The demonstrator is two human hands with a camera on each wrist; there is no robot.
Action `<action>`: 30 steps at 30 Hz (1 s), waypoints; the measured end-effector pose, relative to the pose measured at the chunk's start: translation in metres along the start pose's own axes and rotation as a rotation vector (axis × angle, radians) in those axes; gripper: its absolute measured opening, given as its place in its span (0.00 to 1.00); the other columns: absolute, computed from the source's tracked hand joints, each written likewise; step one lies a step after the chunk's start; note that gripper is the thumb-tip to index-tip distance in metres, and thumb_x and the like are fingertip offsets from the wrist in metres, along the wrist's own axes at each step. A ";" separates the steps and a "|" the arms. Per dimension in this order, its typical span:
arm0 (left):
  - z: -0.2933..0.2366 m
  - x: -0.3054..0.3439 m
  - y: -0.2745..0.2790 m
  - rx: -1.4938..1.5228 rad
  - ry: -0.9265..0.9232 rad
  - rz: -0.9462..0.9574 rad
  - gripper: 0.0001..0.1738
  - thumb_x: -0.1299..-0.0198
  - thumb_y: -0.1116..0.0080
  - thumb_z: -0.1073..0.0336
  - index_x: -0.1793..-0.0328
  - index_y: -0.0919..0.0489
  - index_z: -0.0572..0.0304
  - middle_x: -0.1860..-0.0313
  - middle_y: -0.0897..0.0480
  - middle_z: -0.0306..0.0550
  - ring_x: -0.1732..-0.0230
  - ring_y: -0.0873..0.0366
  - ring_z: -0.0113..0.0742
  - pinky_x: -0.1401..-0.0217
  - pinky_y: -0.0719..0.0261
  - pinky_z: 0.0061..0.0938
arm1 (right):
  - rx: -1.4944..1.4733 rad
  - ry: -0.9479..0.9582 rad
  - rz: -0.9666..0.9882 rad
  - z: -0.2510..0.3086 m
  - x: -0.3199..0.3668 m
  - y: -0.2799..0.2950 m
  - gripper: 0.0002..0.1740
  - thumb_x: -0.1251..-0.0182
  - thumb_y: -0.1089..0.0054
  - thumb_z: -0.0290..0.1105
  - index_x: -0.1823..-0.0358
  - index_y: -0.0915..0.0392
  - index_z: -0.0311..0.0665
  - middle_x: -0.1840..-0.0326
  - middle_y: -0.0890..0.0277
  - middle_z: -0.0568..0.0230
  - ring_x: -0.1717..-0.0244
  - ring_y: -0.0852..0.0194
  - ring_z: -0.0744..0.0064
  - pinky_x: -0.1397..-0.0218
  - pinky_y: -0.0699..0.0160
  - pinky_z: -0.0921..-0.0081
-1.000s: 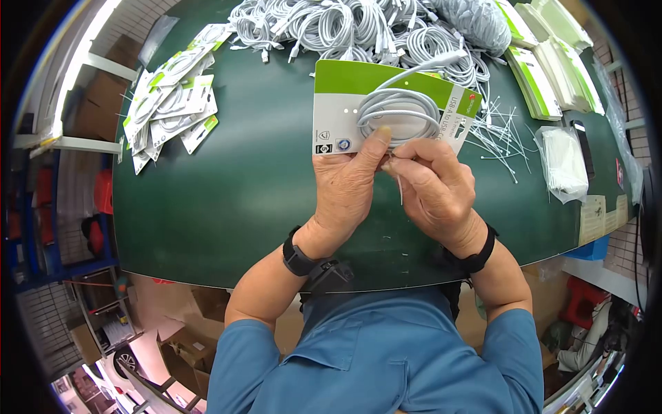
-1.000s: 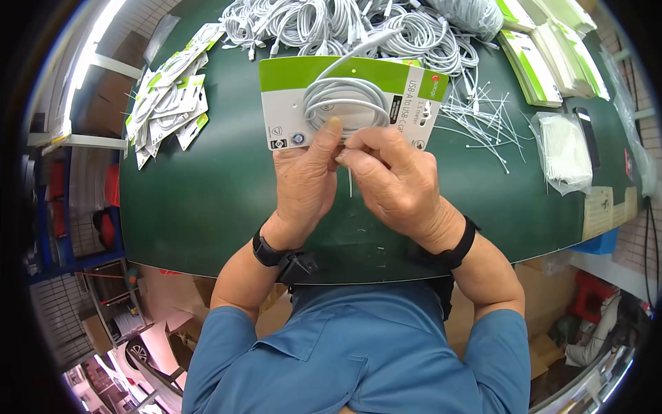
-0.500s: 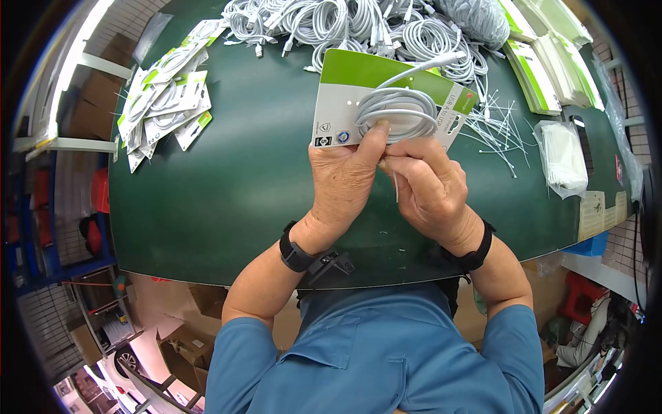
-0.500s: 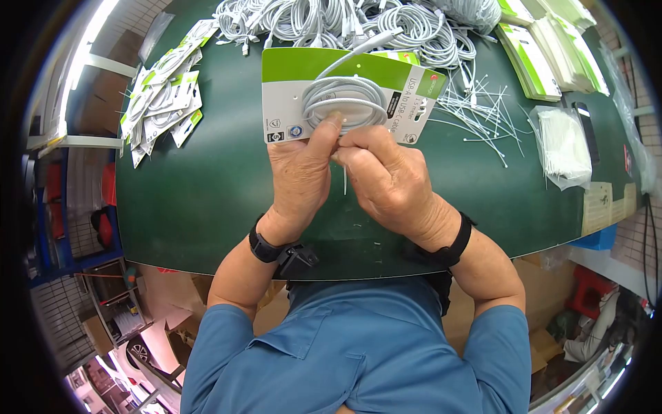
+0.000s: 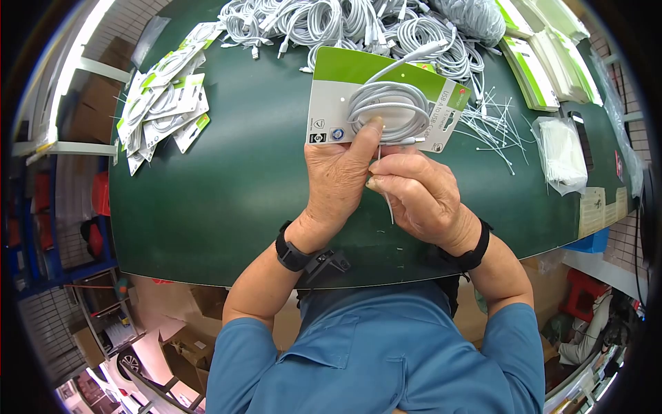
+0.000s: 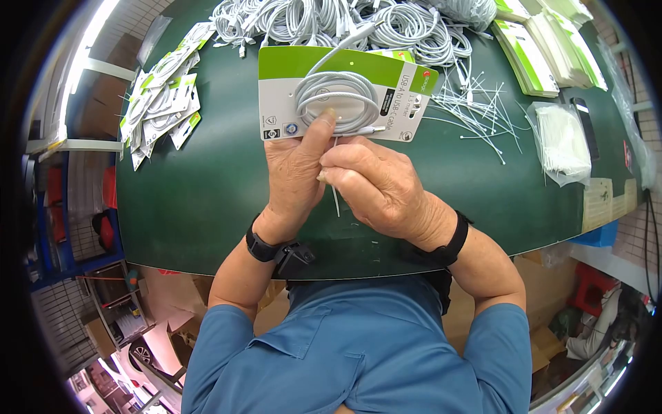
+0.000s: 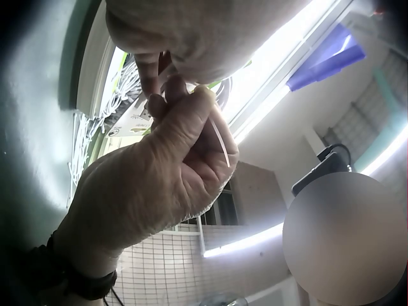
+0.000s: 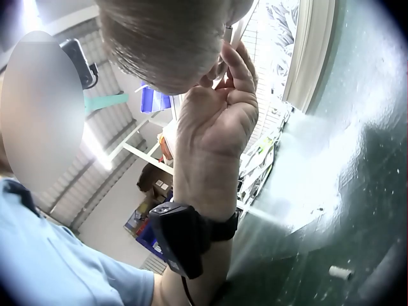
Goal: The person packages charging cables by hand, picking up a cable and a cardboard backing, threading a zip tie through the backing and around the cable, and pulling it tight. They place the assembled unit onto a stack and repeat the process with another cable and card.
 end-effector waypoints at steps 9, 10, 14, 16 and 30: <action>0.000 0.001 0.005 -0.082 0.011 0.056 0.15 0.25 0.39 0.74 0.36 0.19 0.74 0.46 0.12 0.52 0.50 0.11 0.35 0.47 0.09 0.33 | -0.027 0.012 0.012 0.000 0.000 0.000 0.15 0.51 0.30 0.17 0.59 0.18 0.28 0.53 0.17 0.52 0.60 0.13 0.56 0.61 0.10 0.65; 0.001 0.001 0.005 -0.061 0.026 0.044 0.13 0.26 0.37 0.75 0.38 0.17 0.72 0.47 0.12 0.48 0.51 0.13 0.30 0.49 0.11 0.29 | -0.028 0.011 0.023 0.000 0.000 0.000 0.15 0.51 0.30 0.17 0.59 0.18 0.28 0.53 0.17 0.52 0.60 0.13 0.56 0.61 0.10 0.65; -0.001 0.002 0.004 -0.068 0.010 0.032 0.13 0.26 0.36 0.75 0.39 0.16 0.70 0.49 0.11 0.44 0.53 0.14 0.26 0.51 0.13 0.25 | -0.043 -0.004 0.023 -0.002 0.001 0.000 0.14 0.48 0.29 0.17 0.59 0.18 0.29 0.54 0.16 0.53 0.61 0.13 0.56 0.61 0.10 0.65; -0.002 0.002 0.001 -0.049 0.004 0.024 0.12 0.26 0.36 0.75 0.39 0.16 0.69 0.49 0.11 0.44 0.54 0.14 0.25 0.53 0.14 0.24 | -0.040 -0.032 0.032 -0.003 -0.001 0.004 0.12 0.45 0.29 0.16 0.58 0.18 0.30 0.54 0.15 0.53 0.62 0.12 0.57 0.60 0.10 0.65; -0.007 0.004 -0.005 0.002 -0.023 0.035 0.13 0.27 0.37 0.75 0.39 0.16 0.69 0.49 0.11 0.44 0.54 0.14 0.26 0.55 0.13 0.25 | -0.050 -0.085 -0.027 -0.006 -0.005 0.009 0.12 0.38 0.26 0.16 0.57 0.20 0.34 0.58 0.11 0.55 0.61 0.09 0.59 0.61 0.09 0.68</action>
Point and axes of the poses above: each hand's wrist, its own x-axis away from the middle knuckle, its own y-axis out of the back of the hand, z = x × y, the point moved 4 cm from there along -x, towards the middle knuckle
